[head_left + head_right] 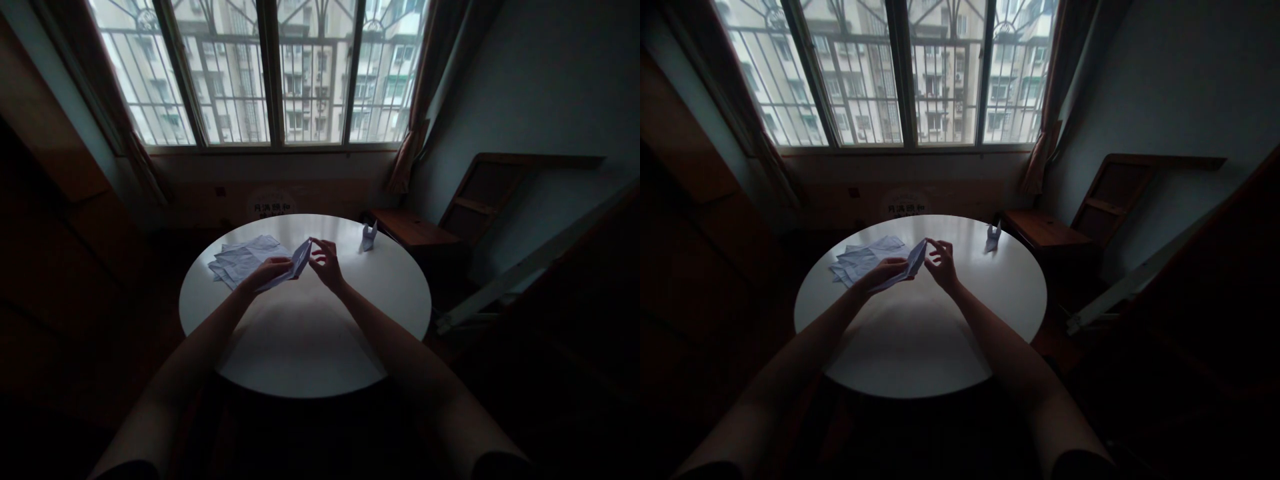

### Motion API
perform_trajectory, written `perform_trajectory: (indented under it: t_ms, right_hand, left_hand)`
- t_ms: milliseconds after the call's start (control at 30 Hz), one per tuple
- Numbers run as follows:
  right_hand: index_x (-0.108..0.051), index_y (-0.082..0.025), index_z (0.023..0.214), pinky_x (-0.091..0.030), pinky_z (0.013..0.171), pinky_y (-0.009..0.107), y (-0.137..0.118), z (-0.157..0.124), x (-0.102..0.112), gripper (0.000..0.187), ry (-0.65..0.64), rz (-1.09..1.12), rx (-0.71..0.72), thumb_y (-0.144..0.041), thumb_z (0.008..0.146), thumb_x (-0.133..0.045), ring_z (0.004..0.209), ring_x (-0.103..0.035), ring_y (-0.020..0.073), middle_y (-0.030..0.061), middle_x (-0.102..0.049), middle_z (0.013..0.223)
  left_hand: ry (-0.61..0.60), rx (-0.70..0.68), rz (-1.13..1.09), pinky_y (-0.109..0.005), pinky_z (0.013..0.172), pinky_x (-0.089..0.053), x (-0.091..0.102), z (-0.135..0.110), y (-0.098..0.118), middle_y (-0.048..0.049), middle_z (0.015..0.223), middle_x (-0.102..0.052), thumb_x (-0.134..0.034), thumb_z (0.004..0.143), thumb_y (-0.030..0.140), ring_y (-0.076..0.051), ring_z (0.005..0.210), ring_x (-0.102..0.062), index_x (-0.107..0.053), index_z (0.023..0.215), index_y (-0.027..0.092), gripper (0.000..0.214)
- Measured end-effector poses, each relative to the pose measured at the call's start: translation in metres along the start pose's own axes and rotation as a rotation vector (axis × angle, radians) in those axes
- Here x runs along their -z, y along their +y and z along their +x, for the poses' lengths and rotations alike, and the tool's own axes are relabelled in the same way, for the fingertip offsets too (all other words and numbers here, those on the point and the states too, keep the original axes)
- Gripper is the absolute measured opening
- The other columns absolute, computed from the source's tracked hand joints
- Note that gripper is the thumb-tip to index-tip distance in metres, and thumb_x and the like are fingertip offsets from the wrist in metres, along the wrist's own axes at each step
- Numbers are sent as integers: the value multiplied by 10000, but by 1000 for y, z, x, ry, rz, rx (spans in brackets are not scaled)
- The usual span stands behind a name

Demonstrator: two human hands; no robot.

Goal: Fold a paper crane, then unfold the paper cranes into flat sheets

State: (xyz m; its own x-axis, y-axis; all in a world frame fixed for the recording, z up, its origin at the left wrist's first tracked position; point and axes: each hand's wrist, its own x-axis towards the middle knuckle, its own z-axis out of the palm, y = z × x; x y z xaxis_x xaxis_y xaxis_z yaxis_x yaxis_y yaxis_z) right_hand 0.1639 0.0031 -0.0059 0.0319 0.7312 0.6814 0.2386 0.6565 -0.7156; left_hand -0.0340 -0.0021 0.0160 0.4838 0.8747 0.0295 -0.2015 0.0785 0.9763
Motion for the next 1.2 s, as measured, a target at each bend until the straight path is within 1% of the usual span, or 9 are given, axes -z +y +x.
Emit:
perform_trajectory:
  t_ms: [200, 467, 567, 633, 733, 833, 933, 1067, 1200]
  right_hand:
    - [-651, -244, 1138, -541, 597, 268, 1, 1, -1, 385, 10, 22, 56, -436, 804, -660, 767, -623, 126, 84, -508, 1154]
    - [-747, -184, 965, -508, 552, 251, -13, 1, 5, 334, 99, -98, -11, -458, 861, -584, 649, -565, 93, 73, -559, 993]
    - [-764, -171, 932, -501, 564, 254, -12, 1, 6, 330, 100, -86, -29, -445, 844, -603, 658, -560, 103, 70, -569, 938]
    - [-771, -170, 905, -493, 562, 248, -10, 1, 5, 314, 71, -62, -43, -433, 827, -619, 658, -559, 107, 65, -584, 900]
    - [-775, -162, 863, -464, 545, 231, -7, -2, 3, 267, -42, -30, -44, -386, 811, -639, 623, -547, 102, 49, -607, 805]
    - [-774, -152, 810, -438, 557, 224, -7, -9, -3, 194, -256, -41, 31, -302, 805, -652, 597, -538, 97, 34, -614, 717]
    - [-767, -152, 765, -431, 591, 221, -13, -20, -11, 134, -500, -82, 144, -227, 799, -661, 586, -537, 91, 21, -617, 676]
    - [-754, -158, 783, -439, 608, 208, -25, -31, -19, 127, -691, -76, 227, -187, 818, -636, 623, -571, 99, 33, -650, 739]
    - [-742, -154, 791, -441, 618, 211, -33, -32, -19, 184, -731, -48, 239, -252, 863, -603, 640, -575, 102, 46, -657, 775]
  left_hand:
    - [-77, 6, -39, -351, 796, -549, -2, -4, 3, -113, 833, -720, -809, 684, 293, -205, 776, -689, -725, 863, 70, 297]
    - [-62, -96, -152, -437, 898, -520, 5, 2, -3, -145, 1070, -707, -732, 767, 287, -294, 1036, -658, -705, 993, 126, 279]
    - [-19, -138, -237, -442, 923, -501, 8, 6, -4, -121, 1109, -700, -726, 758, 264, -303, 1098, -634, -679, 1034, 171, 295]
    - [70, -178, -313, -436, 931, -498, 10, 9, -4, -102, 1075, -710, -710, 769, 256, -283, 1089, -640, -662, 991, 182, 240]
    - [304, -205, -406, -403, 865, -531, 13, 15, -3, -45, 887, -722, -692, 787, 238, -226, 937, -688, -616, 900, 191, 144]
    - [466, -249, -412, -312, 731, -551, 15, 18, -1, 2, 735, -684, -712, 778, 224, -161, 739, -682, -594, 857, 180, 149]
    - [422, -310, -369, -243, 641, -534, 11, 16, 0, 2, 748, -687, -784, 691, 169, -121, 645, -646, -617, 900, 154, 269]
    - [318, -312, -316, -217, 605, -523, -1, 9, 0, -9, 817, -709, -839, 563, 98, -123, 663, -654, -626, 1013, 148, 500]
    - [300, -253, -241, -206, 518, -490, -5, 6, -1, -12, 672, -665, -817, 607, 183, -102, 532, -601, -650, 840, 99, 300]
